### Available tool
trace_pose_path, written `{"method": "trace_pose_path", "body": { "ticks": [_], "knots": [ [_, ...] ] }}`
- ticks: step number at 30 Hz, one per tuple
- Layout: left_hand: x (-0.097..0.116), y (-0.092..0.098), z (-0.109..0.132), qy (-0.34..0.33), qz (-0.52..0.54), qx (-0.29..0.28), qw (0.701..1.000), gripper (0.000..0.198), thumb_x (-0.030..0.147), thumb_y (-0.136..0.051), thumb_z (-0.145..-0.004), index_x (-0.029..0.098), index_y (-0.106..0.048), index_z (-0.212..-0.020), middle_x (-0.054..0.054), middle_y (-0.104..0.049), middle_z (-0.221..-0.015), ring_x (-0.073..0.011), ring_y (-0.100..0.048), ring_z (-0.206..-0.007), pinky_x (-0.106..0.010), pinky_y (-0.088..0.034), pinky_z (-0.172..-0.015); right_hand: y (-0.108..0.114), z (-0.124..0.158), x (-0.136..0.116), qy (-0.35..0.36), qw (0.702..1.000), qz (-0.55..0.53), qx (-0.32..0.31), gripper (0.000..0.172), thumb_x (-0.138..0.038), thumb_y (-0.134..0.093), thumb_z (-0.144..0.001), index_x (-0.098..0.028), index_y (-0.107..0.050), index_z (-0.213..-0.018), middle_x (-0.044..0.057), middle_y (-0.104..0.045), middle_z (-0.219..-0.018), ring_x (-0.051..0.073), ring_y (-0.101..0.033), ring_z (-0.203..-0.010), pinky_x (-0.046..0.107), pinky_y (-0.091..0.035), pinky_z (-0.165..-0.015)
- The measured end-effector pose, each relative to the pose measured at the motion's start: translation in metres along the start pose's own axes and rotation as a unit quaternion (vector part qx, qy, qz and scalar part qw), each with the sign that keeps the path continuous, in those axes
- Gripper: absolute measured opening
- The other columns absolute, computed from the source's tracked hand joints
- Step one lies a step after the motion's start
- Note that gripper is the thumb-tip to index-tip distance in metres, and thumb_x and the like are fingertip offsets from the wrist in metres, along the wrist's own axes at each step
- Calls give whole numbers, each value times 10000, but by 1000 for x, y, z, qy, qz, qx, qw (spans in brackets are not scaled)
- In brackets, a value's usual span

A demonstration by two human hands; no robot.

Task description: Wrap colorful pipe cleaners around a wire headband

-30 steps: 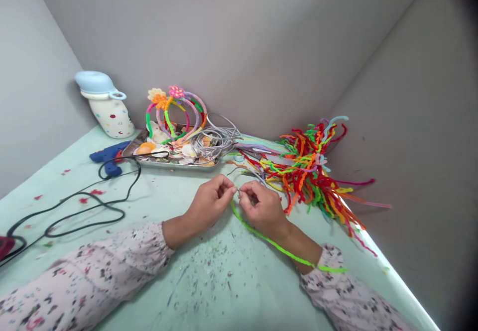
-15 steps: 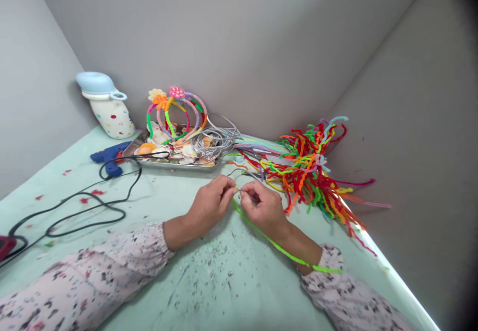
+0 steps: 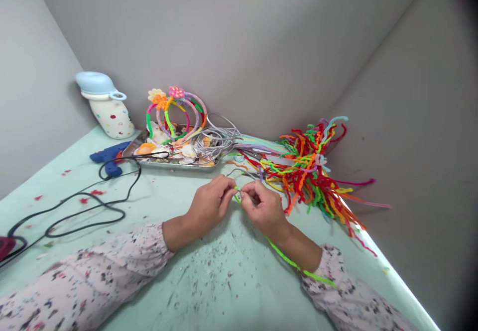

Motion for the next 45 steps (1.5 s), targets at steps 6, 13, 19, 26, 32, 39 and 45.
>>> {"method": "trace_pose_path", "body": {
  "ticks": [6,13,19,26,32,39,45],
  "knots": [
    [-2,-3,0,10,14,13,1000,100,227,-467,-913,178,-552,-930,-7,-548,-807,-124,-511,-723,-243,-394,-668,1,-1,-1,-9,1000,-1,9,50,-230,-538,-818,-200,-568,-791,-48,-549,-604,86,-481,-498,205,-388,-531],
    [0,-2,-1,-21,20,11,1000,193,183,-489,-903,192,-569,-1078,-16,-550,-838,-124,-530,-751,-237,-419,-684,3,-2,-2,-8,1000,-13,10,44,-215,-537,-810,-200,-569,-785,-58,-510,-582,85,-460,-495,203,-380,-526],
    [0,-1,0,-45,9,23,999,164,187,-470,-915,190,-607,-1005,-35,-563,-872,-131,-551,-784,-244,-442,-695,4,-1,-4,-4,1000,-16,7,47,-207,-528,-804,-199,-566,-777,-58,-502,-575,85,-451,-491,201,-380,-522],
    [1,1,1,-79,-12,33,996,179,184,-438,-928,183,-605,-992,-43,-575,-897,-130,-563,-817,-247,-460,-729,4,-1,-7,-10,999,-33,-4,49,-201,-531,-799,-198,-565,-764,-60,-489,-562,82,-433,-474,198,-368,-497],
    [3,0,1,-44,13,40,998,169,219,-439,-926,197,-589,-1000,-43,-586,-890,-138,-567,-815,-260,-457,-741,5,-1,-8,-3,1000,-19,5,57,-228,-532,-816,-204,-569,-781,-39,-551,-608,95,-469,-504,209,-399,-529],
    [3,2,-2,94,82,26,992,237,352,-460,-906,169,-570,-804,-7,-566,-735,-132,-514,-682,-248,-402,-637,5,-2,-4,4,999,-11,33,56,-230,-536,-821,-205,-585,-809,-19,-614,-661,109,-546,-555,213,-436,-572],
    [-2,-1,-2,154,179,-18,972,354,426,-412,-907,162,-592,-755,24,-496,-590,-130,-461,-588,-239,-355,-562,2,-1,-1,-2,1000,-6,21,73,-240,-532,-832,-208,-596,-820,-14,-633,-688,111,-559,-575,210,-439,-578]
  ]
}}
Point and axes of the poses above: each hand's wrist, its own z-axis away from the middle knuckle, its own y-axis out of the back of the hand, x = y × z, the point moved 2 cm from there along -z, towards the middle knuckle
